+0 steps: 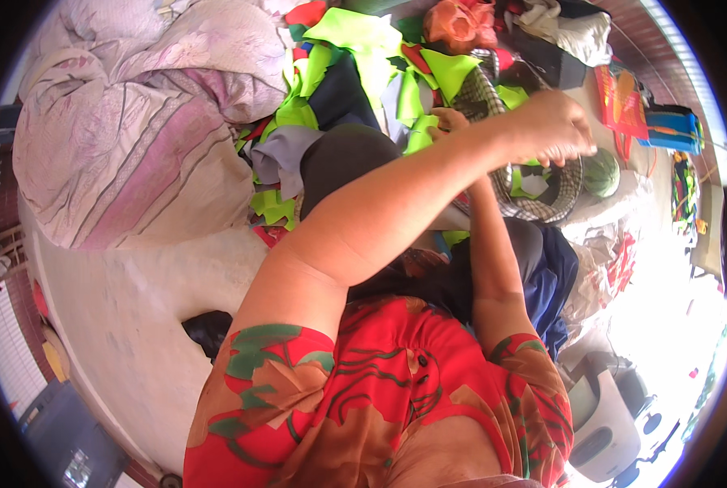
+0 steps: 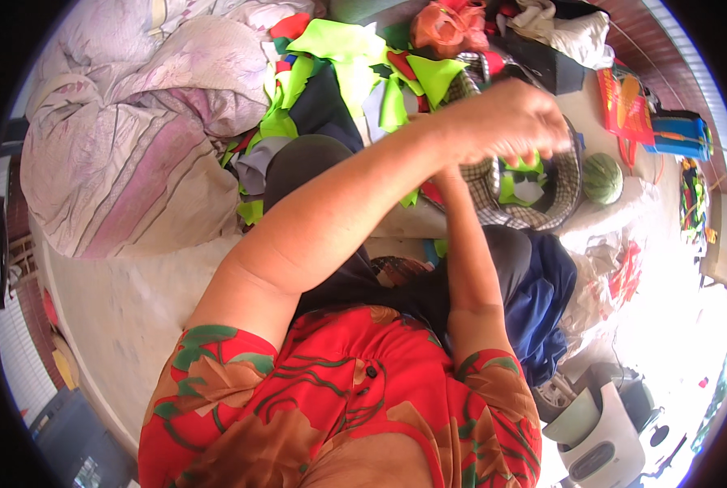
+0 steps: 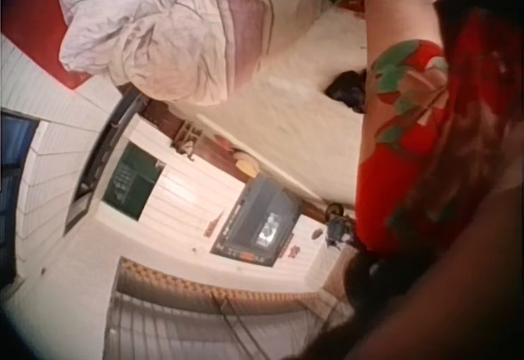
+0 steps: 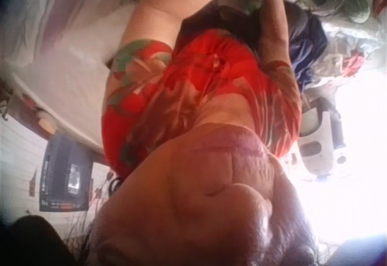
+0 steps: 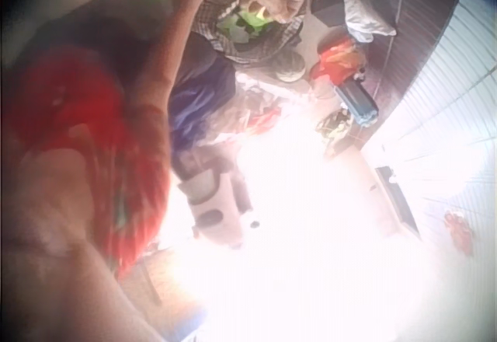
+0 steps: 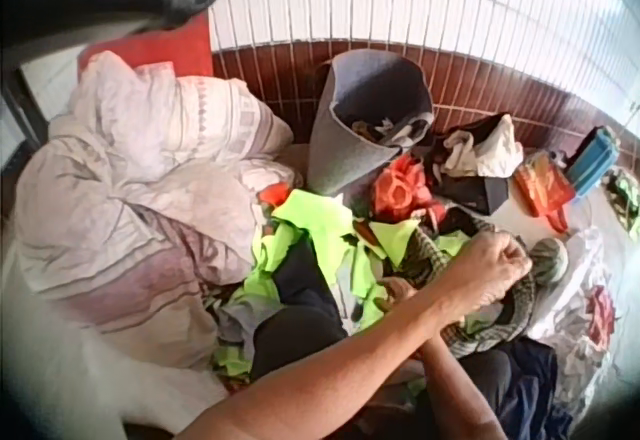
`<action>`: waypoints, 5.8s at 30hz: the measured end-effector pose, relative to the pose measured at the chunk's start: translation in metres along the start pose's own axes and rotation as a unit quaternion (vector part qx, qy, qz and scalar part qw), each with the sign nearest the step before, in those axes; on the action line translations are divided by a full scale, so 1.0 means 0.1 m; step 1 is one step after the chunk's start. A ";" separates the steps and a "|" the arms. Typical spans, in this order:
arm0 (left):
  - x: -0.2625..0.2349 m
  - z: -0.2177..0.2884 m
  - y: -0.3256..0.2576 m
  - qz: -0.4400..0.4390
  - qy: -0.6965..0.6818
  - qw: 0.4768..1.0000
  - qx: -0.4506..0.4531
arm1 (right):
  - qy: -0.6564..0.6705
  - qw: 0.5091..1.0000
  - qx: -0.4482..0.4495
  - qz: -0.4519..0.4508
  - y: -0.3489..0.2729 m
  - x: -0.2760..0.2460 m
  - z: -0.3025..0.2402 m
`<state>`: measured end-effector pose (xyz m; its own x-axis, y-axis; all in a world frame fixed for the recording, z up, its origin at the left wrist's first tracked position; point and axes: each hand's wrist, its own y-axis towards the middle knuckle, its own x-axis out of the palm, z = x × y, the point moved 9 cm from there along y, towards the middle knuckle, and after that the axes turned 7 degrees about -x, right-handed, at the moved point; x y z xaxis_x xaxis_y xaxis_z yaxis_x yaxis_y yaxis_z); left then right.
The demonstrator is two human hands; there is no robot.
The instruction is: The person sits on the floor and folds various pieces of colorful fabric by hand. They pick up individual pieces, fold them into smaller squares, and place them into a pile on their lap.
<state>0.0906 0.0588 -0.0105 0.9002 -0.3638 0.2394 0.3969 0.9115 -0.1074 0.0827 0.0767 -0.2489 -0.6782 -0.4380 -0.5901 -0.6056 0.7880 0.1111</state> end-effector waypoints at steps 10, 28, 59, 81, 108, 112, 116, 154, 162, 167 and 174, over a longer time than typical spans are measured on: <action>-0.16 0.17 -0.04 0.099 0.156 0.980 0.070 | -0.010 0.989 0.145 0.012 0.60 1.22 -0.26; -0.11 0.11 0.06 0.107 0.110 0.985 0.082 | 0.576 0.816 0.043 -0.001 0.55 0.26 -0.96; 0.02 0.43 -0.13 -0.098 -0.067 0.992 0.047 | 0.269 0.890 -0.181 0.321 -0.68 -2.01 -1.66; -0.72 0.35 -0.07 0.131 -0.167 0.974 0.076 | 0.713 0.630 -0.144 0.273 -0.86 -2.09 -0.94; -0.86 0.51 -0.14 0.239 0.190 0.947 0.103 | 0.607 0.728 -0.044 0.315 -0.97 -2.01 -1.12; -0.73 0.76 -0.33 0.293 0.356 0.840 0.286 | -0.036 0.918 -0.184 0.350 -1.13 -2.47 -1.95; -0.51 0.98 -0.54 0.379 0.500 0.708 0.324 | -0.278 0.863 -0.223 0.359 -1.31 -2.57 -2.25; -0.75 0.68 -0.19 0.106 -0.182 0.961 0.181 | -0.235 0.821 -0.333 0.399 -1.25 -2.74 -2.36; -0.87 0.74 -0.28 0.133 -0.175 0.957 0.189 | -0.301 0.843 -0.184 0.406 -1.10 -3.64 -1.38; -1.08 0.77 -0.36 0.179 -0.193 0.942 0.207 | -0.236 0.922 0.164 0.258 -0.80 -3.40 0.36; -1.32 0.75 -0.45 0.205 -0.217 0.927 0.226 | -0.116 0.984 0.049 0.125 -0.40 -1.44 0.03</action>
<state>-0.0600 0.0805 0.0353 0.7625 0.0521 0.6449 -0.1664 0.9790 0.1176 0.2063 0.1095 -0.1706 -0.6807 -0.1235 -0.7221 -0.3805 0.9019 0.2044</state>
